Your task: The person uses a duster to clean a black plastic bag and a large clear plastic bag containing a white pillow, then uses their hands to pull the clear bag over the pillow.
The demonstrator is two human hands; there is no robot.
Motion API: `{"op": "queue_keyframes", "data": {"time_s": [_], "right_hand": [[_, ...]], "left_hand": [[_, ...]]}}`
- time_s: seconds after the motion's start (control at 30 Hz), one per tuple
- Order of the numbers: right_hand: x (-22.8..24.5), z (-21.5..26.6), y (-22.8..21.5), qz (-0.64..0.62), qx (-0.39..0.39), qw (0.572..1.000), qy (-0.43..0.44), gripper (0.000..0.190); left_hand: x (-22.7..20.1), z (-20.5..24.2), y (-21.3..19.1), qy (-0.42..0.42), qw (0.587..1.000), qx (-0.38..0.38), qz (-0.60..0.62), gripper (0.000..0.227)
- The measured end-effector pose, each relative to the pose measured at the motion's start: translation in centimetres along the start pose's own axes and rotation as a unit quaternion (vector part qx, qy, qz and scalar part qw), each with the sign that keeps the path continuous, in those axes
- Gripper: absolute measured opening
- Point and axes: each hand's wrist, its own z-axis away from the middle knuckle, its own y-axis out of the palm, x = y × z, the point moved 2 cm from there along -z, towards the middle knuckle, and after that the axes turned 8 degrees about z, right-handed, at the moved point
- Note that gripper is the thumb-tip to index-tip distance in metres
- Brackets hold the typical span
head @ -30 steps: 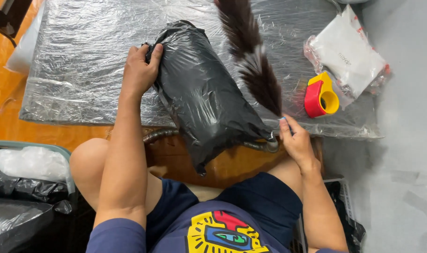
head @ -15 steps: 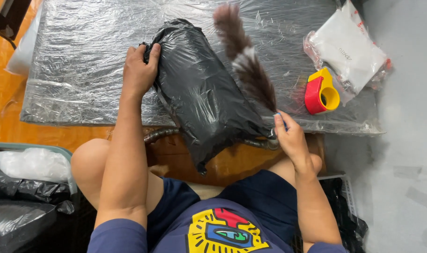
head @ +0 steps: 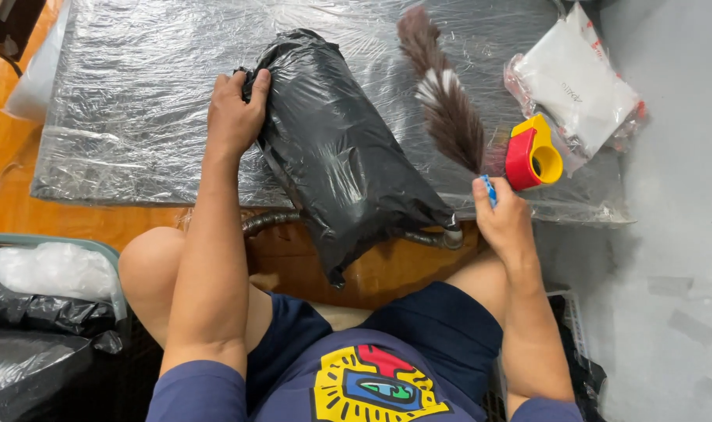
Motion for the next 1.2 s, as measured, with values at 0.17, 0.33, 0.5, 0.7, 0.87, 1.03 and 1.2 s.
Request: {"op": "queue_keyframes", "data": {"time_s": [0.17, 0.33, 0.5, 0.7, 0.87, 1.03, 1.2], "right_hand": [[-1.3, -1.1, 7.1, -0.355, 0.077, 0.930, 0.065, 0.038], [2.4, 3.3, 6.9, -0.547, 0.147, 0.815, 0.124, 0.050], [1.2, 5.9, 9.8, -0.628, 0.174, 0.741, 0.162, 0.098], [3.9, 8.5, 10.5, -0.675, -0.006, 0.738, 0.032, 0.065], [3.6, 12.4, 13.9, -0.535, -0.084, 0.839, -0.051, 0.054], [1.7, 14.5, 15.1, -0.357, -0.102, 0.928, -0.026, 0.078], [3.9, 10.0, 9.9, -0.293, -0.226, 0.929, -0.023, 0.067]], "left_hand": [[0.2, -0.4, -0.1, -0.010, 0.999, -0.031, -0.037, 0.073], [1.1, -0.8, -0.1, 0.115, 0.987, -0.081, -0.074, 0.061], [-0.9, 0.1, -1.3, 0.089, 0.996, -0.012, -0.007, 0.044], [0.0, 0.1, -0.9, 0.082, 0.995, -0.009, -0.059, 0.046], [-0.5, 0.9, -0.7, 0.069, 0.992, -0.024, -0.100, 0.049], [-1.3, 2.2, 0.2, 0.044, 0.992, -0.029, -0.116, 0.052], [-2.5, 3.1, 1.2, 0.042, 0.995, -0.070, -0.056, 0.062]]}}
